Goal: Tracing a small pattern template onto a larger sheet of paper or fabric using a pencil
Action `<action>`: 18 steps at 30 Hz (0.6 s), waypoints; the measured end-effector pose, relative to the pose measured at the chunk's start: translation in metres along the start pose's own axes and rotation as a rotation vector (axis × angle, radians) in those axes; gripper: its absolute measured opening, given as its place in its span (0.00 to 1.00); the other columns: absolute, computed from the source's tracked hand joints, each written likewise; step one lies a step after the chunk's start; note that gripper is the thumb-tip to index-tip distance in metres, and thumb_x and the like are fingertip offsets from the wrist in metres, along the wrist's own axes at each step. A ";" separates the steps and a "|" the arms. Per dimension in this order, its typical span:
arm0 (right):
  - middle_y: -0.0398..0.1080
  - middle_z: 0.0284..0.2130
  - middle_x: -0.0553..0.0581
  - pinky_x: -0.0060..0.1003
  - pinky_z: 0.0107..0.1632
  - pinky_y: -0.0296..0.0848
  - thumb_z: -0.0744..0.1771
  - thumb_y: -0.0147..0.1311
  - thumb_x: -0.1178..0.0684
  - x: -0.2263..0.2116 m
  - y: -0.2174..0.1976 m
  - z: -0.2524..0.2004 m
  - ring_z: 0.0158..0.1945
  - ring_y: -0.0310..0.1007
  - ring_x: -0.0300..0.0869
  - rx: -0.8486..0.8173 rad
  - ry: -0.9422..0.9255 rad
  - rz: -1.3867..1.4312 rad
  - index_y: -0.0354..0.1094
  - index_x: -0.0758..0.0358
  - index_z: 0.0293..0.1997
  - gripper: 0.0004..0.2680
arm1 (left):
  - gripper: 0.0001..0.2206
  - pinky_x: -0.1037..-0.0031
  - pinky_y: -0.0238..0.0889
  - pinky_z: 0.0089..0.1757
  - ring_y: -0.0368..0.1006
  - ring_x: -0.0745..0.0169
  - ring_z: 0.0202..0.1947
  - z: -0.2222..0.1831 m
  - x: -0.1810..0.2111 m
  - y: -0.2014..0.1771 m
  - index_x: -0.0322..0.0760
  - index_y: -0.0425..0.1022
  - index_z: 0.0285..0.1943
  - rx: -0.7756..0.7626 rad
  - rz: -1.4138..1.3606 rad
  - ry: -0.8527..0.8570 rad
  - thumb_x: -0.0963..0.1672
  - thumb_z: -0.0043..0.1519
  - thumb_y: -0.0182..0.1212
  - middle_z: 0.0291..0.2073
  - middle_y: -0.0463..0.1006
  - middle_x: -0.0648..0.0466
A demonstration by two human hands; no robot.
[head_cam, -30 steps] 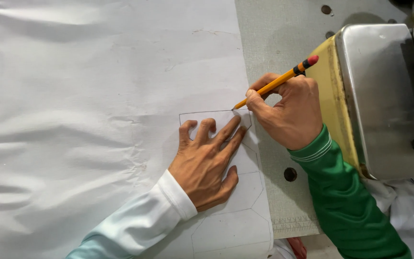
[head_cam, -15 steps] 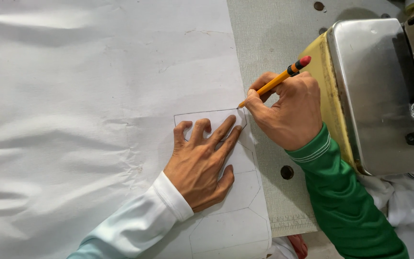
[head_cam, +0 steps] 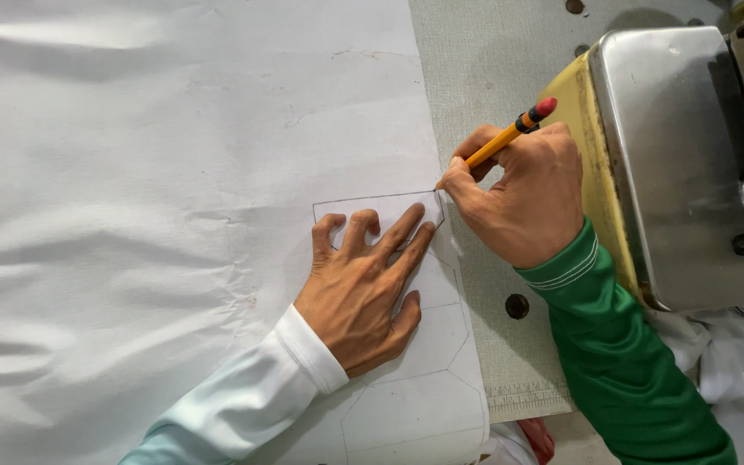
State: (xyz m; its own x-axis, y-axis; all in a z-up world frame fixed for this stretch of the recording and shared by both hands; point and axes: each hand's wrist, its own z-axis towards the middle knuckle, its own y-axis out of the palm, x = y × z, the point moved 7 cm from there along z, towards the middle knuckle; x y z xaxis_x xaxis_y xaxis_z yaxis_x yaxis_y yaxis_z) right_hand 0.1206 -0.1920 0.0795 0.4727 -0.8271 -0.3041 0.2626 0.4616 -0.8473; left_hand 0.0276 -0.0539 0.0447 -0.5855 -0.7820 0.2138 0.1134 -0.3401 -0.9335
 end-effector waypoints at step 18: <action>0.54 0.08 0.44 0.41 0.42 0.63 0.65 0.59 0.50 -0.001 -0.001 -0.002 0.16 0.55 0.41 -0.013 -0.008 -0.047 0.73 0.53 0.27 0.06 | 0.29 0.46 0.46 0.53 0.62 0.44 0.52 0.001 0.000 -0.002 0.36 0.66 0.68 -0.001 -0.003 0.004 0.51 0.57 0.49 0.68 0.64 0.53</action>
State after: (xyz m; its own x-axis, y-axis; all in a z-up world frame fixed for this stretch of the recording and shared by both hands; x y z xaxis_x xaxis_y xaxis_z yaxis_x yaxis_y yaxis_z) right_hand 0.1186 -0.1925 0.0796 0.4671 -0.8450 -0.2604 0.2739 0.4183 -0.8660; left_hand 0.0277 -0.0538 0.0466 -0.5891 -0.7787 0.2156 0.1105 -0.3420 -0.9332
